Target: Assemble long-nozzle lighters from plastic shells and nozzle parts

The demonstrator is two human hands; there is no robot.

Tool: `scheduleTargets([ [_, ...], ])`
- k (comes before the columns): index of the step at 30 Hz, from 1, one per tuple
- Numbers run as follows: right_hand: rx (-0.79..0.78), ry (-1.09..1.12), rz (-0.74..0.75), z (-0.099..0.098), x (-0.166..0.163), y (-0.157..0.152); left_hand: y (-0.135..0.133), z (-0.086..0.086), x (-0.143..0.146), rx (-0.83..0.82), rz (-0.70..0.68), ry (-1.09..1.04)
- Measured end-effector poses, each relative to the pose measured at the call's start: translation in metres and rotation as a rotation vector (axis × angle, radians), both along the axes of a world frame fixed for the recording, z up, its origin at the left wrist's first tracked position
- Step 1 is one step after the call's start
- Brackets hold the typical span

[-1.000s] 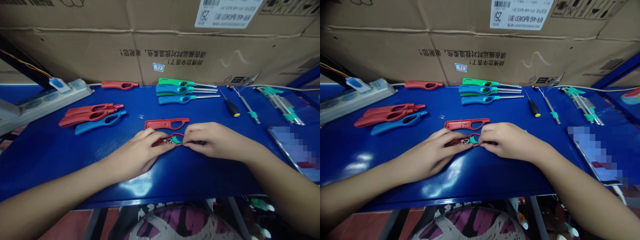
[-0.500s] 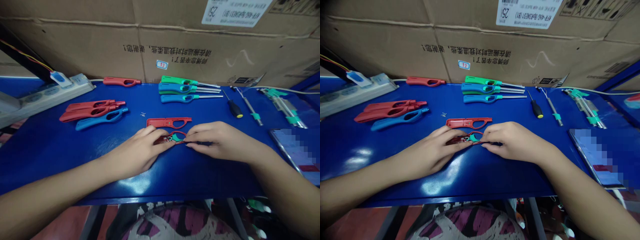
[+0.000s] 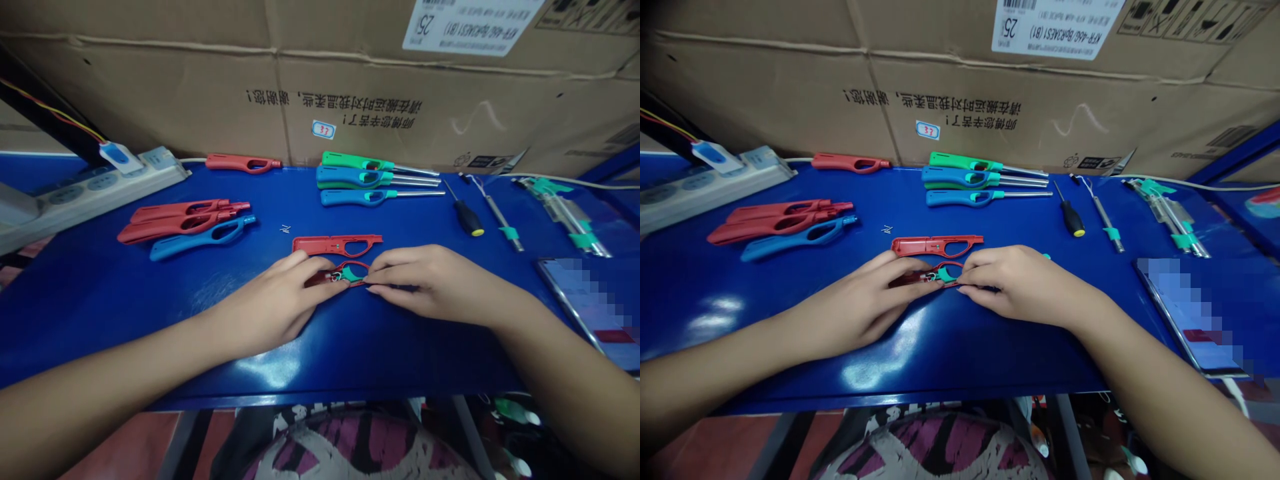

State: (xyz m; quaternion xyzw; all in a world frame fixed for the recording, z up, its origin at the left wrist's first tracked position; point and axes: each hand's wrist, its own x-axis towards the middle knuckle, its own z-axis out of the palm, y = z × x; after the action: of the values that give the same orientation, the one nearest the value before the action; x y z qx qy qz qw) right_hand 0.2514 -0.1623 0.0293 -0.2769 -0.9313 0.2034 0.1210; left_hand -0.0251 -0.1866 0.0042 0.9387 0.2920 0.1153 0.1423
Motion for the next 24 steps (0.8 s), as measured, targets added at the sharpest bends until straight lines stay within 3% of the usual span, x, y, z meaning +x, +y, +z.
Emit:
scheduleTargets([
  [9,0.076,-0.082,-0.002,-0.0012,-0.0011,-0.001,-0.0001,0.0005,0.0001,0.014,0.0,-0.012],
  [24,-0.017,-0.049,-0.046,0.0016,0.0026,-0.0002,0.0016,-0.0007,-0.0027,0.061,0.025,-0.037],
])
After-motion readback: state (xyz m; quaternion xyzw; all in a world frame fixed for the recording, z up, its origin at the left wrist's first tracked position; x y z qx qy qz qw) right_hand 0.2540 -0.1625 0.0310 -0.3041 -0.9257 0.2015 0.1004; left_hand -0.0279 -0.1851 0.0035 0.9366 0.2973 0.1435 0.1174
